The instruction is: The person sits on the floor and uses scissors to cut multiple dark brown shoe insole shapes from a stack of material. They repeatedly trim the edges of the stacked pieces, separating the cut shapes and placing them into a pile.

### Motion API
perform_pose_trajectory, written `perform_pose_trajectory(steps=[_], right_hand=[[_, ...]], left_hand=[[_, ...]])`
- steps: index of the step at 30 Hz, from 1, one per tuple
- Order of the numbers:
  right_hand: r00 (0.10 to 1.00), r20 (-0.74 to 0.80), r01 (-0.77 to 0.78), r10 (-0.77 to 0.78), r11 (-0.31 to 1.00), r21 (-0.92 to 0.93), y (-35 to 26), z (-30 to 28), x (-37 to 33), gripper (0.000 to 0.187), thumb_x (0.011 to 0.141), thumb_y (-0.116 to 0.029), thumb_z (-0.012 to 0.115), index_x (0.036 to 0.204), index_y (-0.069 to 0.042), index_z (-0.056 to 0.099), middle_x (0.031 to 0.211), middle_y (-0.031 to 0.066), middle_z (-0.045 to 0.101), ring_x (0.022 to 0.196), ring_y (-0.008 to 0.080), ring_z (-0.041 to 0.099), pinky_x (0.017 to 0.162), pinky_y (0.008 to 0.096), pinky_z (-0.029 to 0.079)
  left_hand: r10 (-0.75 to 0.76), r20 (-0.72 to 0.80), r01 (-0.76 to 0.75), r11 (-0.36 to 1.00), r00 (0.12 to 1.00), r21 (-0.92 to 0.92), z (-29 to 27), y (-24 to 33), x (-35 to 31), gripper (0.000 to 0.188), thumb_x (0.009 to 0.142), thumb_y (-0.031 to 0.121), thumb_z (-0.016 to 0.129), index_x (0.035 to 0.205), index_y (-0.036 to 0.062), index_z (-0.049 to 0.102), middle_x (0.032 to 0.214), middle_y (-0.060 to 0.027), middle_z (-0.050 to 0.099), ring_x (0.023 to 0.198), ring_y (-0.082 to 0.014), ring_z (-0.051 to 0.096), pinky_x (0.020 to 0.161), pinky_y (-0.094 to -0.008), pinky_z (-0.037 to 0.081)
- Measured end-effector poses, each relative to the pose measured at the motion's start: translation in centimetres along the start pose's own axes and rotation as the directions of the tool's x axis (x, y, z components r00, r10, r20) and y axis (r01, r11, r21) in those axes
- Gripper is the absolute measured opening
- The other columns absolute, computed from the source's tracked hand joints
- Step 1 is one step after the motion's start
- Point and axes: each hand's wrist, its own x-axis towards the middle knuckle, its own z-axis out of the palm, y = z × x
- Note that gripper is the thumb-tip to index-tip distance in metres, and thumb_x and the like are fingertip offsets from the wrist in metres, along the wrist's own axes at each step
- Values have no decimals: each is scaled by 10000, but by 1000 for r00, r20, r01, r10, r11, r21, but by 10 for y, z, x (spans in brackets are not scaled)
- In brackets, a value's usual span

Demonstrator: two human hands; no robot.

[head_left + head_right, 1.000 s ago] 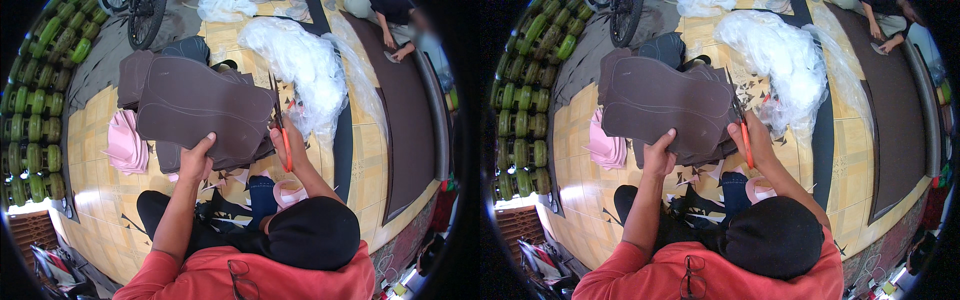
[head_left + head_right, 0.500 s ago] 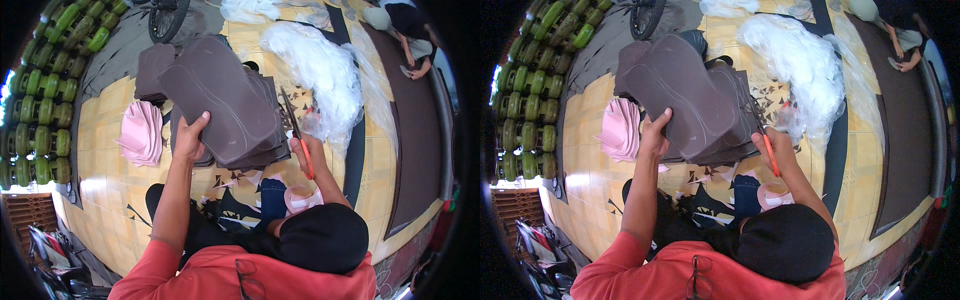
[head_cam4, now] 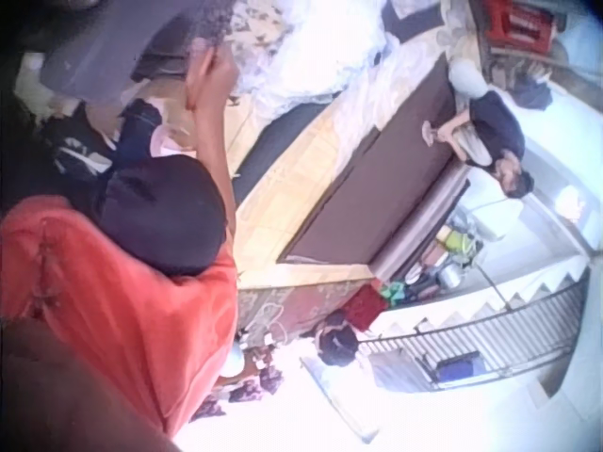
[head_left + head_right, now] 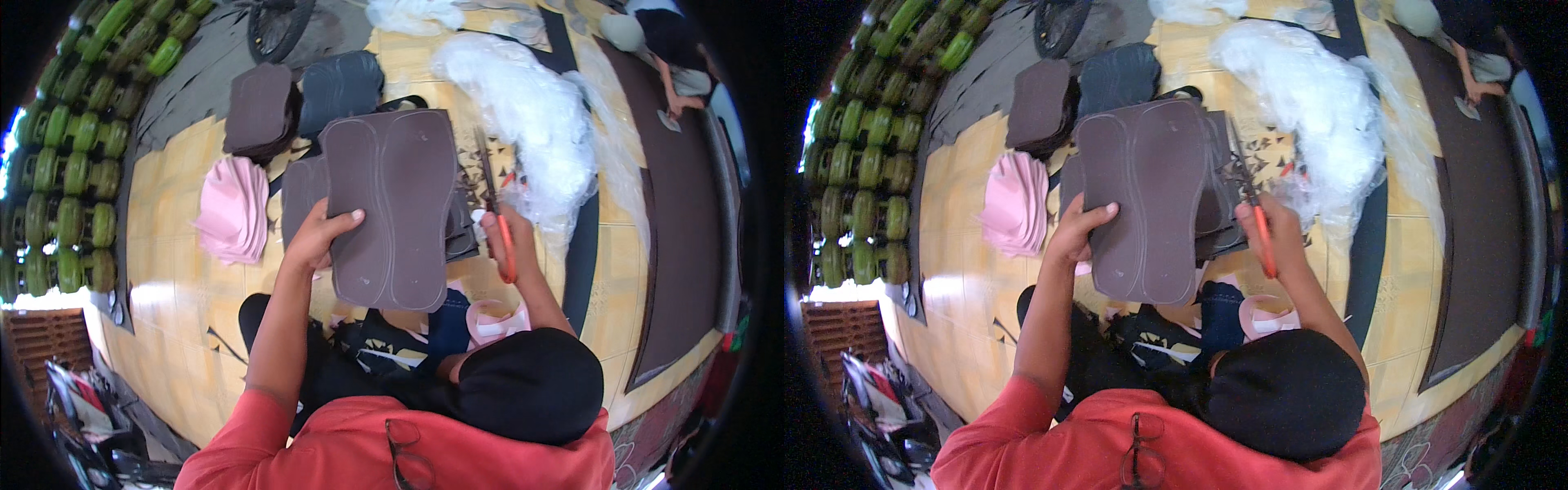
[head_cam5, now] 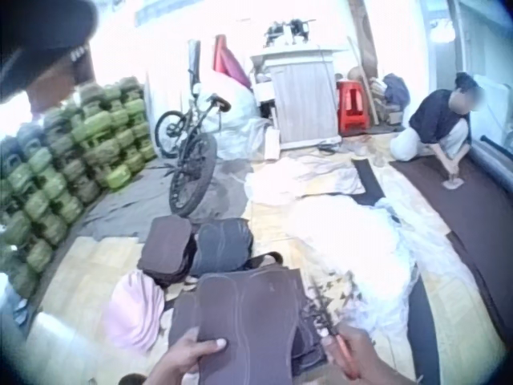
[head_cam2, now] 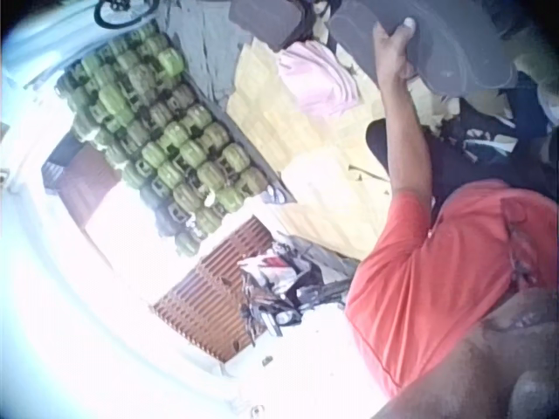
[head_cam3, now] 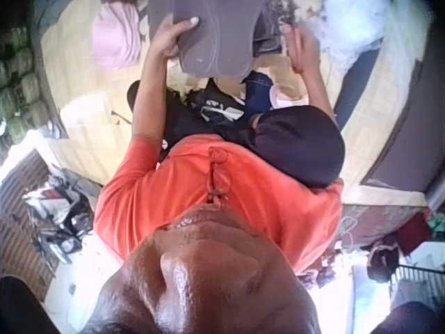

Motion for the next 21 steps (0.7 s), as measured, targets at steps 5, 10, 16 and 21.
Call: perform_pose_trajectory(steps=[5, 10, 16, 21], right_hand=[[980, 49, -198, 192, 964, 178, 4, -4, -8, 376, 945, -379, 592, 824, -26, 548, 580, 13, 506, 468, 94, 491, 431, 262, 402], [971, 48, -238, 234, 955, 176, 1, -3, -9, 445, 987, -455, 485, 850, -40, 569, 555, -20, 435, 434, 54, 424, 396, 213, 352], [975, 75, -219, 209, 963, 157, -2, 5, -7, 456, 988, -461, 482, 842, -36, 564, 558, -21, 440, 427, 52, 423, 389, 213, 351], [967, 59, -254, 248, 956, 148, -2, -3, -9, 459, 976, -474, 502, 835, -41, 559, 558, -20, 442, 424, 49, 423, 389, 209, 357]], left_hand=[[91, -185, -74, 993, 979, 96, -61, 5, 0, 507, 837, 180, 721, 1237, -49, 510, 1106, -150, 627, 964, -217, 633, 847, -360, 528], [49, -161, -2, 960, 986, 279, -142, 25, 7, 597, 842, 192, 717, 1300, -73, 442, 1126, -173, 628, 961, -226, 648, 847, -346, 535], [322, -292, 181, 334, 900, 925, -225, -94, 40, 1155, 676, 475, 834, 1453, -90, 194, 1376, -325, 418, 1284, -386, 450, 1073, -425, 368], [275, -409, 304, 355, 870, 884, -167, -117, 41, 1232, 605, 434, 883, 1463, -81, 165, 1404, -320, 384, 1305, -425, 404, 1082, -436, 353]])
